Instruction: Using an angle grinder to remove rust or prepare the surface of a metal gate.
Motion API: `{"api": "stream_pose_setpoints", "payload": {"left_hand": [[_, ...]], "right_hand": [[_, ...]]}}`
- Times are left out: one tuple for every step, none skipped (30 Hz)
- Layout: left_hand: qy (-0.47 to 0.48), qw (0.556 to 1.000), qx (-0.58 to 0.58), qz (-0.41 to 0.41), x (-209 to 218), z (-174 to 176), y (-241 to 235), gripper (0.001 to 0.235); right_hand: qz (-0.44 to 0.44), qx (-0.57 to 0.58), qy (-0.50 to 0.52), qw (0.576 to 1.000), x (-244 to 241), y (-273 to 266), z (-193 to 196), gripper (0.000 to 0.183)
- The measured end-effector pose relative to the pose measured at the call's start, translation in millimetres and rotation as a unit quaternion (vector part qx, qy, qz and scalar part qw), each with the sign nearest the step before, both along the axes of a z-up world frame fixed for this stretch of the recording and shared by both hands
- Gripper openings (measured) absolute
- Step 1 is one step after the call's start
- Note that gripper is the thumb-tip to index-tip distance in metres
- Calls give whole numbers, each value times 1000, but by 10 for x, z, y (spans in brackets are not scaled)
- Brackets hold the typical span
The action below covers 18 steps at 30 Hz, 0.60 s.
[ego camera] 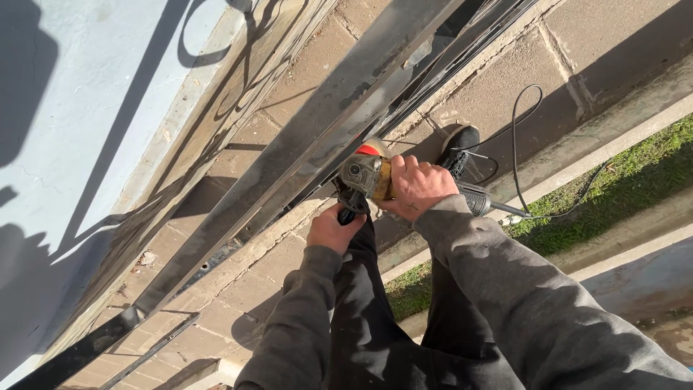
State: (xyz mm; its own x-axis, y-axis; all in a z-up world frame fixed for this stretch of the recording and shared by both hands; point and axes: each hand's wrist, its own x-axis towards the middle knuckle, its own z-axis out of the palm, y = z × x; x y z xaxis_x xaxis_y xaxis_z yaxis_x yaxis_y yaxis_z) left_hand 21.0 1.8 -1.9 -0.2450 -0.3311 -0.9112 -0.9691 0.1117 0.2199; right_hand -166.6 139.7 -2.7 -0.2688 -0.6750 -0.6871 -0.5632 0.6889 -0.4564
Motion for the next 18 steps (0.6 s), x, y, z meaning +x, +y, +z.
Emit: {"api": "stream_pose_setpoints", "payload": {"left_hand": [[5, 1000, 8, 17, -19, 1, -27, 44], [3, 1000, 6, 16, 131, 37, -23, 44], [7, 1000, 5, 15, 230, 30, -42, 43], [10, 1000, 5, 14, 330, 16, -63, 42], [10, 1000, 6, 14, 293, 33, -74, 42], [-1, 1000, 14, 23, 263, 38, -88, 41], [-12, 999, 22, 33, 241, 37, -97, 40], [-13, 999, 24, 33, 94, 37, -89, 40], [13, 1000, 17, 13, -31, 55, -74, 42], [39, 999, 10, -7, -157, 75, -62, 44], [37, 999, 11, -8, -207, 111, -60, 44], [4, 999, 8, -31, -263, 160, -57, 45], [-25, 998, -1, -50, -353, 195, -56, 46], [-23, 999, -6, -46, -147, 172, -60, 46], [-23, 999, -9, -42, 46, 135, -76, 47], [-22, 999, -11, -38, 232, 89, -86, 48], [-20, 999, -12, -42, 312, 95, -102, 48], [-23, 1000, -1, -10, 396, 89, -120, 47]], "right_hand": [[-22, 1, -4, 1000, -15, -22, 15, 84], [-23, -1, -6, 1000, 89, -40, 2, 84], [2, -3, -15, 1000, 141, -84, -40, 90], [27, -5, -24, 999, 192, -130, -87, 96], [26, -3, -25, 999, 189, -121, -82, 96], [20, -2, -26, 999, 195, -115, -89, 92], [15, -1, -27, 1000, 207, -107, -100, 89], [15, 1, -28, 999, 91, -85, -63, 89], [1, 21, -16, 1000, -7, -61, -18, 86], [-14, 40, -5, 999, -106, -39, 30, 83], [-14, 41, -7, 999, -94, -16, 44, 83], [-24, 49, -8, 998, -86, 8, 71, 87], [-29, 52, -5, 998, -128, 14, 83, 91], [-25, 47, -3, 999, 1, -13, 49, 91], [-9, 26, -7, 1000, 128, -37, 6, 87], [7, 5, -11, 1000, 247, -56, -45, 84], [3, 4, -9, 1000, 307, -77, -68, 84], [5, -9, -17, 1000, 370, -100, -104, 85]]}}
